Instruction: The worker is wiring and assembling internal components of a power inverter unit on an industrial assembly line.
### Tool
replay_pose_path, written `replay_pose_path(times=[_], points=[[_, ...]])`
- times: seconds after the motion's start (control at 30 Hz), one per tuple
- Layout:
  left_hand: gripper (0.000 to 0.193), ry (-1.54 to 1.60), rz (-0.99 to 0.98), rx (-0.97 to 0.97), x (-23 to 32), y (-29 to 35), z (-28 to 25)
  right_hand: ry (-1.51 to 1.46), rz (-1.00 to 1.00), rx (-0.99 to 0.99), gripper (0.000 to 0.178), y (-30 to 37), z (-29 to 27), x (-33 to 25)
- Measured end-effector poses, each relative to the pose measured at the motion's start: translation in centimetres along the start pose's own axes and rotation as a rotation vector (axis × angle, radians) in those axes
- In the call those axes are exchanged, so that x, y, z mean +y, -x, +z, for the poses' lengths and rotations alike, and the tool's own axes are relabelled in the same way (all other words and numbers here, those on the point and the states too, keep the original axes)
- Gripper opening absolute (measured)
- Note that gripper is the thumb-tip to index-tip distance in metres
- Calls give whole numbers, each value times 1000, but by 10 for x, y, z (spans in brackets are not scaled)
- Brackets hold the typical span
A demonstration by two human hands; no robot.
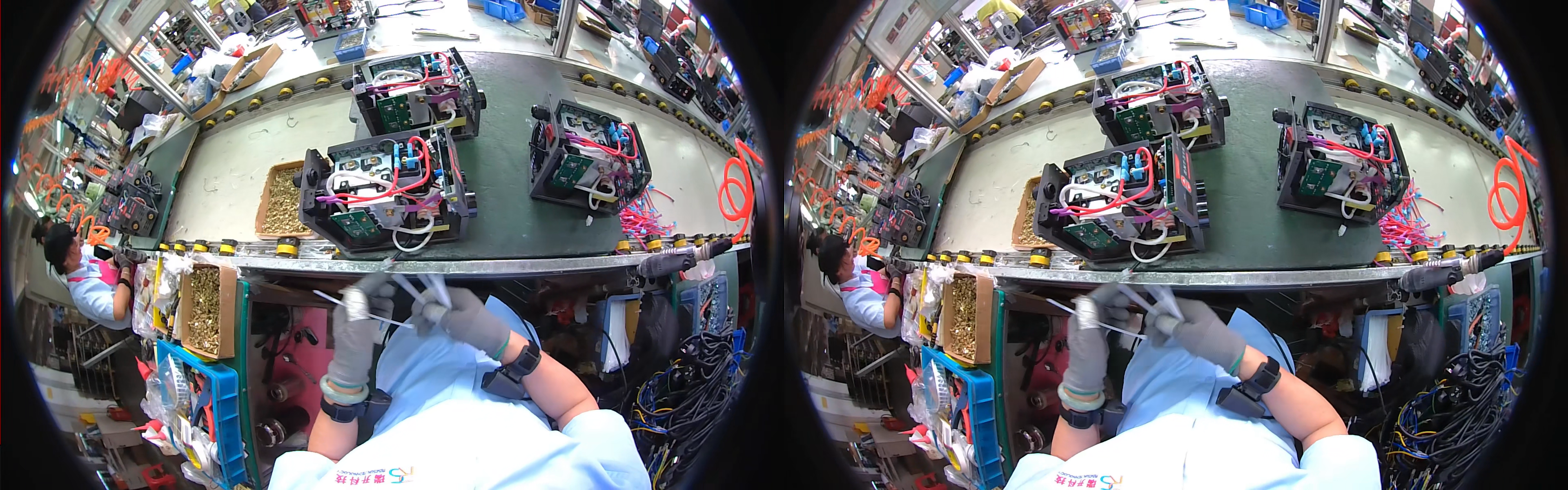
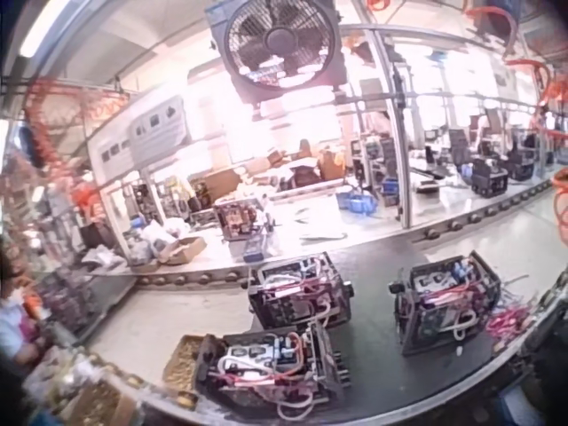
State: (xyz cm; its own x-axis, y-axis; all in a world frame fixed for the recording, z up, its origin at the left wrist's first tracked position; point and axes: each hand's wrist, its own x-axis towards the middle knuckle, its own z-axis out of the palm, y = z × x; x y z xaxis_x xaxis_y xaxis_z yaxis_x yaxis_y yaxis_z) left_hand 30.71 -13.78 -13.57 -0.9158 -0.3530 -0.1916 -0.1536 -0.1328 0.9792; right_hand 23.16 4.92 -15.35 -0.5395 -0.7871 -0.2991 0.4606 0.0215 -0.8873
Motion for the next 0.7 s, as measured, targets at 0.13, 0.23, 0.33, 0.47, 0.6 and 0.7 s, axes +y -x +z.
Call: replay_pose_path(times=[0.13, 0.23, 0.33, 0.47, 0.6, 0.7], points=[[68, 180, -20, -3, 12, 0, -7, 189, -42, 153, 21, -3, -19, -11], [68, 227, -61, -67, 8, 1, 0, 127, 71, 165, 19, -5, -11, -29], [65, 232, -46, -65, 5, -2, 9, 48, 69, 200, 24, -13, 7, -38], [60, 158, 106, -61, 12, -5, 20, 77, 125, 107, 28, -21, 8, -30], [61, 197, -77, -94, 12, -10, 17, 61, 128, -126, 34, -23, 2, -32], [60, 140, -56, -66, 8, -14, 22, -19, 166, -131, 37, -26, 6, -28]])
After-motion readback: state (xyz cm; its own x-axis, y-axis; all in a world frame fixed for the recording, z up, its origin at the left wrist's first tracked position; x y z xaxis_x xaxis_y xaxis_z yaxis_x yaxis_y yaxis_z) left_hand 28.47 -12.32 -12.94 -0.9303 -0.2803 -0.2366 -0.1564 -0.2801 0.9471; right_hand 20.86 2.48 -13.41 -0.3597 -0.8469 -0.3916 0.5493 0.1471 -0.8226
